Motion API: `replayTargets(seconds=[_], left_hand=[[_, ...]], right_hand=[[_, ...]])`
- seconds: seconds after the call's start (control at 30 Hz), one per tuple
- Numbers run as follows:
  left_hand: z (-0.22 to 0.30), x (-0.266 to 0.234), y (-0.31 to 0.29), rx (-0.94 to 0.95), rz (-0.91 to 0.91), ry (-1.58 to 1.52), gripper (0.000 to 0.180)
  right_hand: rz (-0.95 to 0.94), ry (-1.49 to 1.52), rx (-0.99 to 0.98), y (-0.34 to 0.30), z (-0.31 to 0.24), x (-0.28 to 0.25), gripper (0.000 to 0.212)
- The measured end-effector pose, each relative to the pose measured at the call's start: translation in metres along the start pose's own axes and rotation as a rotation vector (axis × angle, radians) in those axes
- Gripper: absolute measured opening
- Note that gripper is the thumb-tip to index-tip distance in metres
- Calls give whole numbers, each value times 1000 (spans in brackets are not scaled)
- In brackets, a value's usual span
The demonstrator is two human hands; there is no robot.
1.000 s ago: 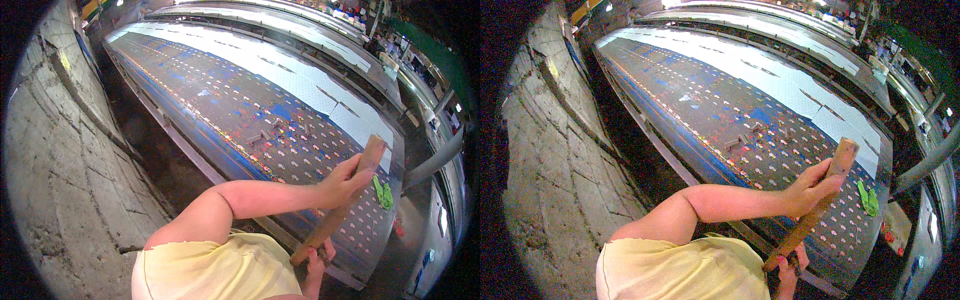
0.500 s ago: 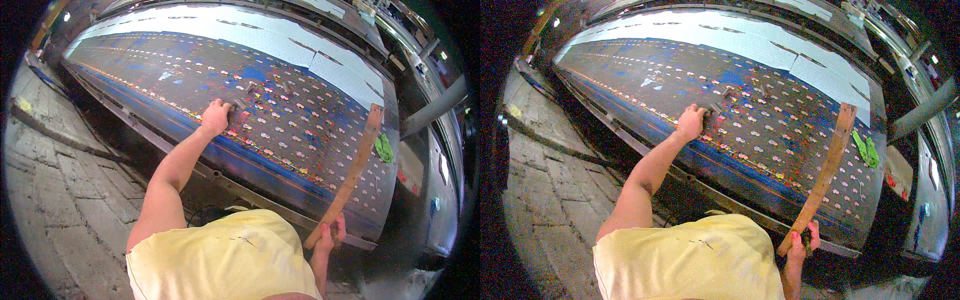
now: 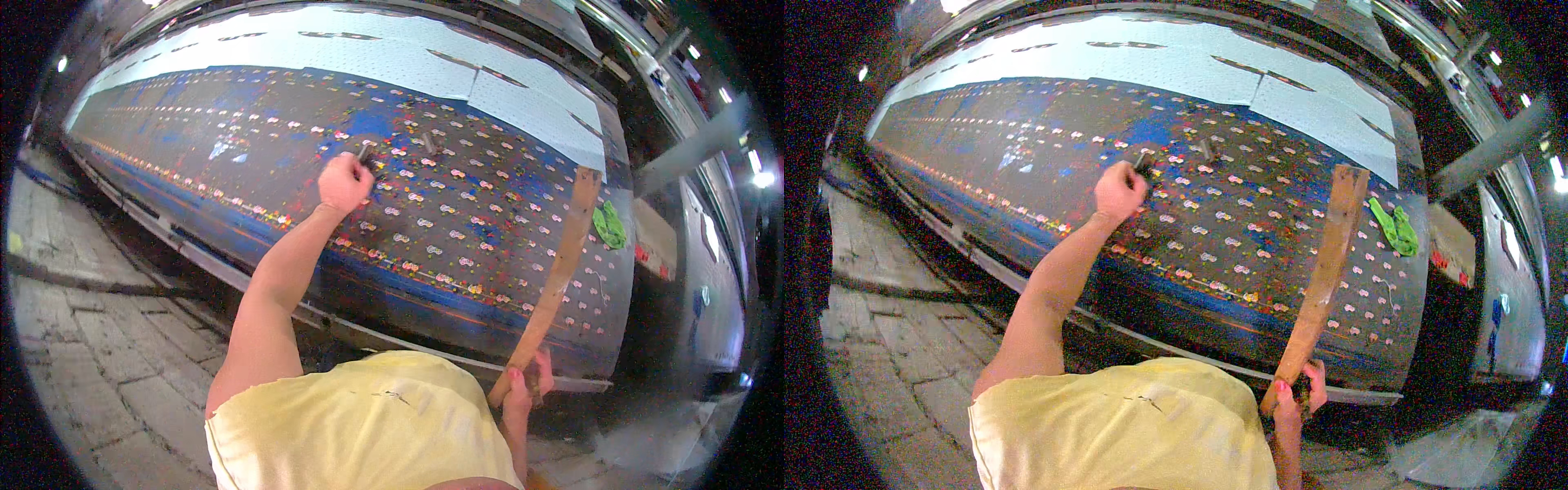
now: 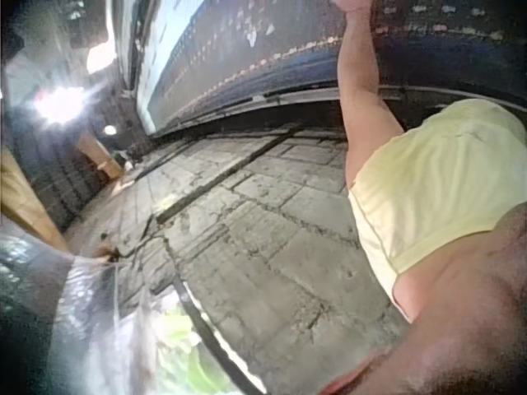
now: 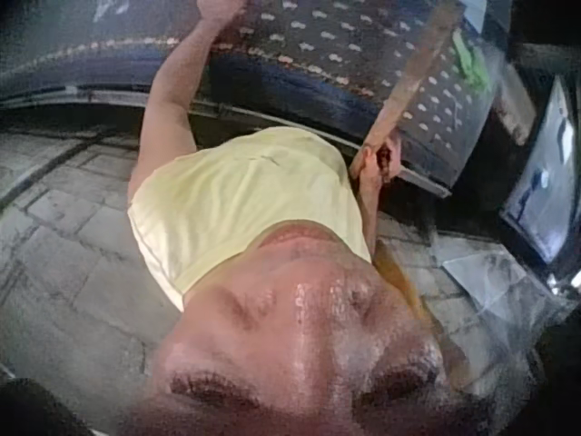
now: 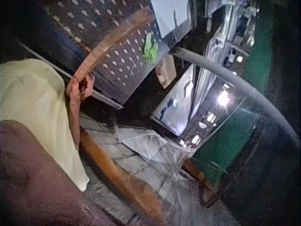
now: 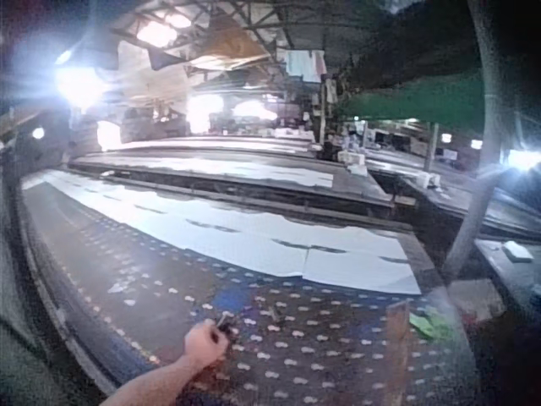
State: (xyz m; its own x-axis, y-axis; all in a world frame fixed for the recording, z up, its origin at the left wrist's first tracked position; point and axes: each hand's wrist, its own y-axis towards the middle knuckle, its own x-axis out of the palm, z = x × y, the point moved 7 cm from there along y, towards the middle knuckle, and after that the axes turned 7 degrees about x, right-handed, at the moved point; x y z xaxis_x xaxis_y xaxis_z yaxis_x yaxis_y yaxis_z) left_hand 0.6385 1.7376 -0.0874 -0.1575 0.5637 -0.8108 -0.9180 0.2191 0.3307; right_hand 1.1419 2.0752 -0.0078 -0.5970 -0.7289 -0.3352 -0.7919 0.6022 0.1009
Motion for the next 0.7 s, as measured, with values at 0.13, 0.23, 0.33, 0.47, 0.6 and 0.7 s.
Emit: replayTargets(seconds=[0.13, 0.23, 0.33, 0.47, 0.6, 0.7], left_hand=[[-3, -16, 32, 9, 196, -15, 28], [26, 6, 56, 309, 3, 343, 43], [48, 30, 82, 20, -267, -79, 56], [87, 51, 98, 222, -55, -404, 37], [101, 104, 139, 346, -73, 56, 63], [155, 122, 121, 362, -132, 186, 62]], right_hand=[[99, 1, 51, 1, -9, 8, 46], [223, 105, 66, 0, -9, 12, 43], [318, 85, 90, -11, 21, 1, 50], [250, 6, 37, 8, 2, 12, 52], [251, 124, -78, 20, -6, 18, 48], [306, 146, -125, 4, -14, 8, 42]])
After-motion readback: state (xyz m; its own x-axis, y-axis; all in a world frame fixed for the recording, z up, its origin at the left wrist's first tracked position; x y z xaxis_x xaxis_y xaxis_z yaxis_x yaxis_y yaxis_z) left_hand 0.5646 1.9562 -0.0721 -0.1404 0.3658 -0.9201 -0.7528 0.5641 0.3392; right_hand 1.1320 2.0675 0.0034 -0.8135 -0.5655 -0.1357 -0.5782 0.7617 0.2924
